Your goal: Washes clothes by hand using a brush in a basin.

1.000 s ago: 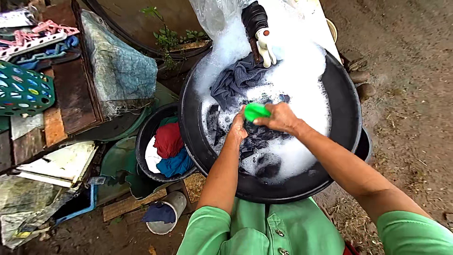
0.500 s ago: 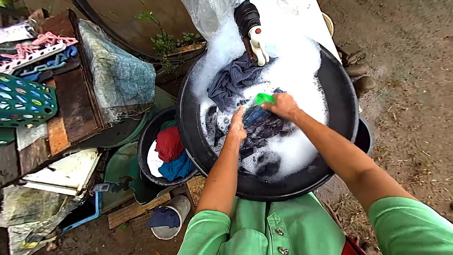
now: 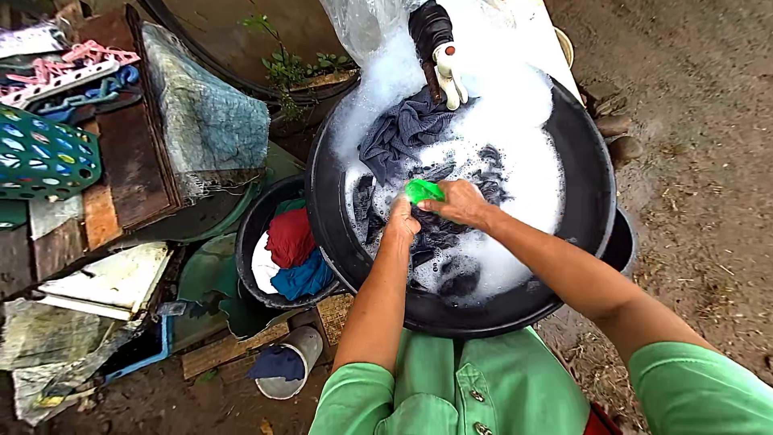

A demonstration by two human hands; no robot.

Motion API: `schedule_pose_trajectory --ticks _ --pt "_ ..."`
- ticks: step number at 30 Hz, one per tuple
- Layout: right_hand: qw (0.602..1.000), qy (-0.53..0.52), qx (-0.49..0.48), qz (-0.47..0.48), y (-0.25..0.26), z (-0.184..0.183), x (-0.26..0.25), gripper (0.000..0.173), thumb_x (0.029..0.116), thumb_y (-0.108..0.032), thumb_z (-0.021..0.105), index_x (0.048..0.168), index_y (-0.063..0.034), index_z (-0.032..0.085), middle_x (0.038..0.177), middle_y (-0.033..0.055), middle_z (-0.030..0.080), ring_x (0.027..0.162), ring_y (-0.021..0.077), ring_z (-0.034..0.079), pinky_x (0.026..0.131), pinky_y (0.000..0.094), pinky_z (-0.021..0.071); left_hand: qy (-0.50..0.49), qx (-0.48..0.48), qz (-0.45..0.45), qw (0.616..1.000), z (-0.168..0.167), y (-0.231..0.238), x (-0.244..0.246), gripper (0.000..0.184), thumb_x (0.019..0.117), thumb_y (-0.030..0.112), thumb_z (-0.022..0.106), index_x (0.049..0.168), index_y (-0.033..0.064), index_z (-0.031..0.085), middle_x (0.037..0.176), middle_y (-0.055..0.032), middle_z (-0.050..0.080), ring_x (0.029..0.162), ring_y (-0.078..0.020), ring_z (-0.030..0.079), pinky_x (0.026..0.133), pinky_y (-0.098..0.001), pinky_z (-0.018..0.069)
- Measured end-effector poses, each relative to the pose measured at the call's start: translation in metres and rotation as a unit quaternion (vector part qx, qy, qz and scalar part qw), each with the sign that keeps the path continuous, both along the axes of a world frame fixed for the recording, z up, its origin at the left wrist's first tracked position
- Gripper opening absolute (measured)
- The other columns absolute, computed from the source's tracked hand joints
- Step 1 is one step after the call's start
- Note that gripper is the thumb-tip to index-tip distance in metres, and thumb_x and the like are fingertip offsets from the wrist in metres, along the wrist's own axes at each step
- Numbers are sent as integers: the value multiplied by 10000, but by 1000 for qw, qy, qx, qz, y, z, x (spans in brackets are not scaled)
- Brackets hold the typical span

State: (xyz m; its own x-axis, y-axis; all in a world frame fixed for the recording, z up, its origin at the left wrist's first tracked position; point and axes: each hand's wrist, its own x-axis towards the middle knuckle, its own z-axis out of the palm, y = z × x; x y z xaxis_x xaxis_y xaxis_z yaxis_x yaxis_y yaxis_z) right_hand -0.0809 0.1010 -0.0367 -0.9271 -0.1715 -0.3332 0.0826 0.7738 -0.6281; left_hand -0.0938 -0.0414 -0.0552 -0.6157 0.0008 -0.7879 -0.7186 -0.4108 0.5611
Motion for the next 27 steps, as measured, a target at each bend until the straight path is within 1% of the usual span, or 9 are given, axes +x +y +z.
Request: schedule_pose_trajectory --ticks 2,4,9,13,15,17,21,24,27 --pt "998 -22 56 -23 20 -14 -13 572 980 -499 665 1058 67 689 1003 303 691 1000 496 675 847 705 499 -33 -14 -6 999 -1 -1 -1 535 1093 466 397 1458 81 466 1380 -179 567 1242 -314 560 998 -558 480" --pt "989 -37 105 -101 53 -15 -25 573 995 -471 660 1110 90 673 1102 342 671 1097 532 644 897 724 481 -36 -22 -11 999 1 1 -3 572 1094 479 390 1513 90 414 1487 -183 498 1353 -332 495 1065 -585 437" --pt "987 -17 97 -125 50 10 -14 583 976 -466 687 1072 108 667 1051 351 670 1048 537 653 869 714 487 -42 -11 -16 999 0 -1 -5 592 1092 503 377 1523 98 404 1509 -173 478 1375 -318 477 1088 -576 420" --pt "998 -6 45 38 -10 8 8 580 970 -513 669 1030 64 678 924 280 689 932 480 686 800 678 505 -26 -6 10 1000 -9 -2 -5 552 1088 539 322 1313 83 537 1185 -126 616 1061 -239 599 880 -466 515" --pt "997 -23 71 6 13 -10 -7 589 986 -513 650 1068 70 679 1006 309 687 1006 505 673 837 707 498 -43 -35 -7 998 -2 -3 -3 641 1084 566 326 1507 95 429 1484 -177 499 1352 -320 491 1065 -584 432" --pt "990 -29 102 -90 58 -19 -22 583 989 -488 662 1083 87 678 1083 341 673 1077 531 649 880 734 483 -40 -45 -18 998 3 3 -3 661 1082 572 329 1564 121 361 1590 -169 394 1458 -337 388 1127 -619 366" --pt "973 -47 130 -183 83 -4 -21 600 999 -459 662 1110 130 648 1152 372 645 1145 541 619 915 719 461 -44 -54 -25 997 -2 5 -4 674 1078 580 332 1573 124 346 1604 -170 373 1473 -342 366 1139 -619 353" --pt "992 -6 75 -97 29 14 -6 597 972 -491 675 1056 100 670 1006 331 678 1007 514 669 846 697 506 -34 -59 -29 997 -6 4 -7 665 1085 562 334 1574 110 344 1610 -174 361 1483 -339 347 1150 -619 332" --pt "997 -30 69 -5 4 0 1 601 990 -523 637 1082 70 669 999 300 686 993 494 677 830 685 503 -23 -46 -16 999 -1 3 -4 616 1090 544 316 1510 107 430 1490 -160 499 1353 -301 489 1066 -564 431"
